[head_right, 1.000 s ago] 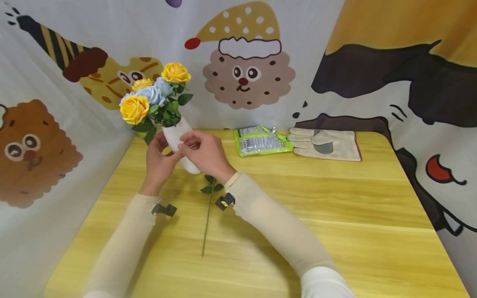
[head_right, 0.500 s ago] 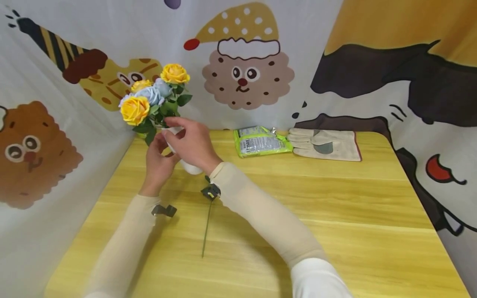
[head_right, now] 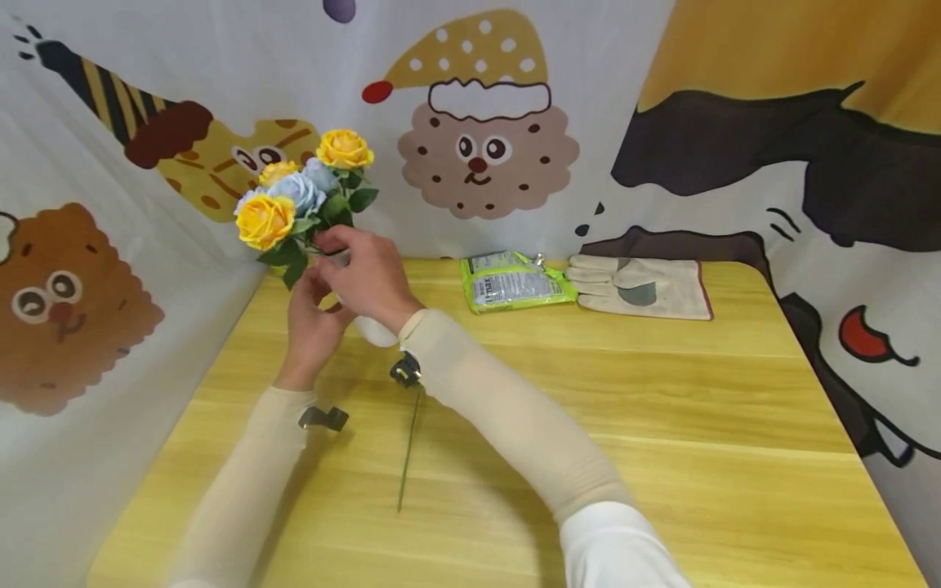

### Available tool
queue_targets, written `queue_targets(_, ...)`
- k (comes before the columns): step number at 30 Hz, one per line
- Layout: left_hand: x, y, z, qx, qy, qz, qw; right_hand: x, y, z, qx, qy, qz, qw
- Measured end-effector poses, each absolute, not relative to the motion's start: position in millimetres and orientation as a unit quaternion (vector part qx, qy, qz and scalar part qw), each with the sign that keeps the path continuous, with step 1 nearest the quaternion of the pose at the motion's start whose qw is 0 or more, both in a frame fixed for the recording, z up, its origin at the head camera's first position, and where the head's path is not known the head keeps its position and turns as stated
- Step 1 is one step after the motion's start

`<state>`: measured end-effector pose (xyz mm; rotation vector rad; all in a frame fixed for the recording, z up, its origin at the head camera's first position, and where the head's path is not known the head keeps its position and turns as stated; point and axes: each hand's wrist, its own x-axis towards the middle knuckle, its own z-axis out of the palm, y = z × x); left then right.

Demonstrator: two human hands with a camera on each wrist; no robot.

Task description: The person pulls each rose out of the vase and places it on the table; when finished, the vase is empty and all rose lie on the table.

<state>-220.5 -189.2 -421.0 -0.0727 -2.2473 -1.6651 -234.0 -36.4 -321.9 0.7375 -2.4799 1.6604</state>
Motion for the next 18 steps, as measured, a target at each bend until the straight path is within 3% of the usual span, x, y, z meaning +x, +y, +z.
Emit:
queue_targets(11, -220, -191, -424, -0.05, -0.777, -0.602, 0.176, -233, -35, -318, 0.231, -0.806, 0.536, 0.101)
queue_targets(18, -221, -189, -422, -0.041, -0.775, -0.608, 0.169, -228, -27, -311, 0.233, -0.782, 0.551, 0.175)
